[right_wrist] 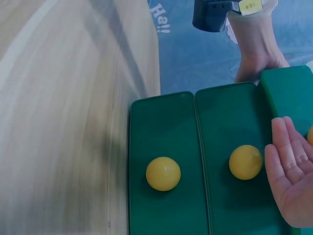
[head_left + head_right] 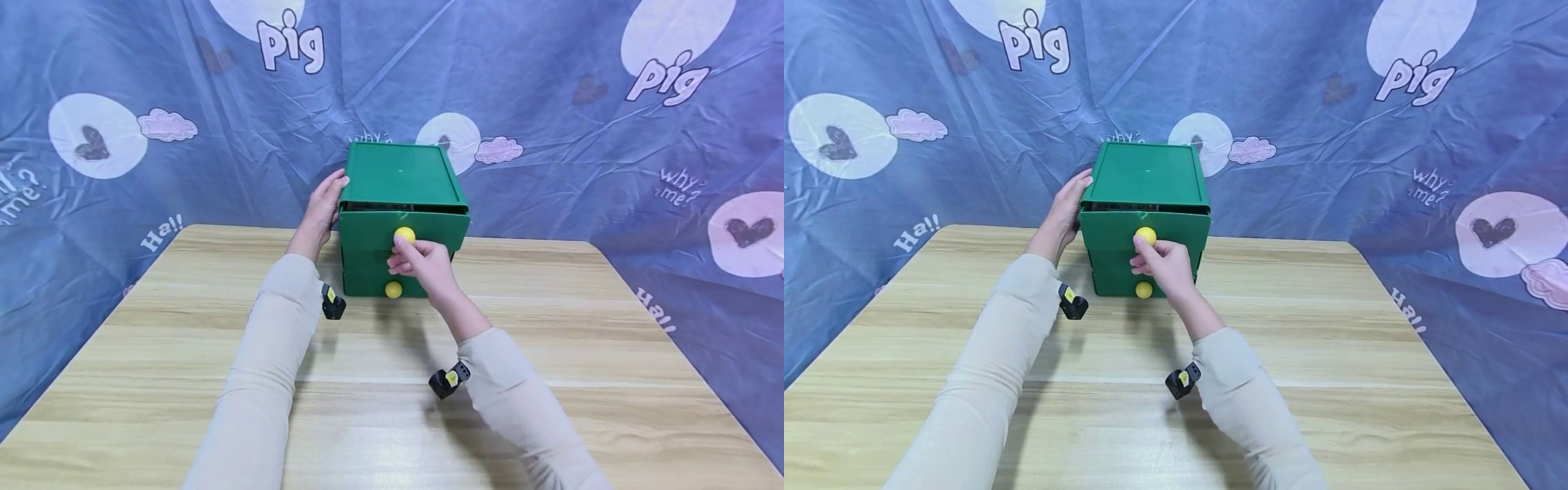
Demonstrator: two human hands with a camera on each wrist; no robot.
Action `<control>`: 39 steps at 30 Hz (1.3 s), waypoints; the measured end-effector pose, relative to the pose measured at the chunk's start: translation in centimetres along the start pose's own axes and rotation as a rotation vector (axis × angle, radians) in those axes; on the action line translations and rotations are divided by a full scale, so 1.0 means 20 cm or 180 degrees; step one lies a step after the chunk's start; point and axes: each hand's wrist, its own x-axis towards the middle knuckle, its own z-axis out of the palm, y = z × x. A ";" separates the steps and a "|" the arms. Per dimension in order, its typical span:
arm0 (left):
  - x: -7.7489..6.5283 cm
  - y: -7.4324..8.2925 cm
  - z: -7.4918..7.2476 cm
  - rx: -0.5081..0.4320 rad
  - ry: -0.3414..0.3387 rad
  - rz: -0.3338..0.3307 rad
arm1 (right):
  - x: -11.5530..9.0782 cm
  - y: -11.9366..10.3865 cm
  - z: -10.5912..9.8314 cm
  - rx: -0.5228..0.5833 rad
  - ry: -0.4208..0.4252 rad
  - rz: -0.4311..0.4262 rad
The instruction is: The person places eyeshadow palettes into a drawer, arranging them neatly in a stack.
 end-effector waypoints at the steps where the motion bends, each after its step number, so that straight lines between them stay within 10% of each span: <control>1: 0.00 0.00 0.00 -0.0005 0.0008 -0.0006 | 0.03 0.04 -0.01 0.0051 -0.0042 -0.0061; 39: 0.01 0.00 0.00 0.0008 0.0010 0.0001 | 0.10 -0.01 0.00 -0.0161 0.0070 0.0216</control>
